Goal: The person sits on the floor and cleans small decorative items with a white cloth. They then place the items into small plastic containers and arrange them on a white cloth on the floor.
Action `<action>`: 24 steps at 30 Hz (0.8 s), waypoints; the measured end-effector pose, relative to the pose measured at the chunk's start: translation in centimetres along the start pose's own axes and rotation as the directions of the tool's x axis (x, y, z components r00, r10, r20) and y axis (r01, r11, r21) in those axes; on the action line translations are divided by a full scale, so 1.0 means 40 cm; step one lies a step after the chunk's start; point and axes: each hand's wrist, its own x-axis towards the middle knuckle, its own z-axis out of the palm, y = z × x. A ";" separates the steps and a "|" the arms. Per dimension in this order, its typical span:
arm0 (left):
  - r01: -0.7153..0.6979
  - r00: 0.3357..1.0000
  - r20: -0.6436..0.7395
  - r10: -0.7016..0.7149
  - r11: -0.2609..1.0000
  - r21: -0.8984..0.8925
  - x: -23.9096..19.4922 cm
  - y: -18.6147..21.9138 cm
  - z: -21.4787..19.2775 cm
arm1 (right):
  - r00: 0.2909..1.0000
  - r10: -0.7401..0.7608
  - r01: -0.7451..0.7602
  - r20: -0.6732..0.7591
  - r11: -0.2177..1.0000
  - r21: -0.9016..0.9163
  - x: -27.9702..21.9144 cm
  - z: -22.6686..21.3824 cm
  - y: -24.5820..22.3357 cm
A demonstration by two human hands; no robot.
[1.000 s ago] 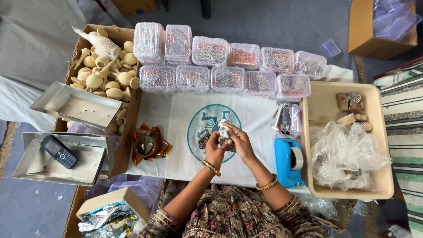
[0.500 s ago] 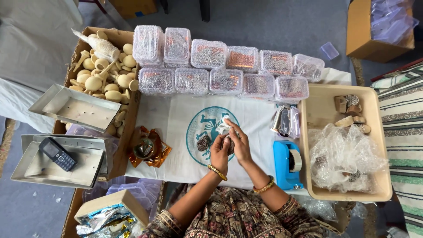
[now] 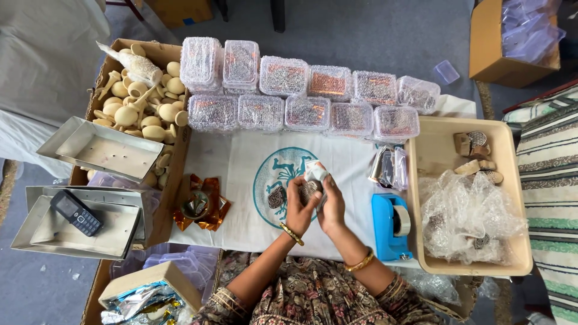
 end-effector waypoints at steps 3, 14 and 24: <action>0.373 0.840 0.011 -0.542 0.563 -0.738 0.048 0.035 0.013 | 0.934 -0.311 0.357 0.179 0.854 -0.379 -0.063 0.026 0.045; 0.383 0.913 0.112 -0.392 0.729 -0.568 0.012 0.006 0.008 | 0.920 -0.236 0.372 0.312 0.773 -0.514 -0.005 0.029 -0.005; 0.353 0.906 0.086 -0.413 0.632 -0.690 -0.003 -0.055 -0.003 | 0.875 -0.224 0.469 0.429 0.612 -0.637 0.001 -0.010 0.031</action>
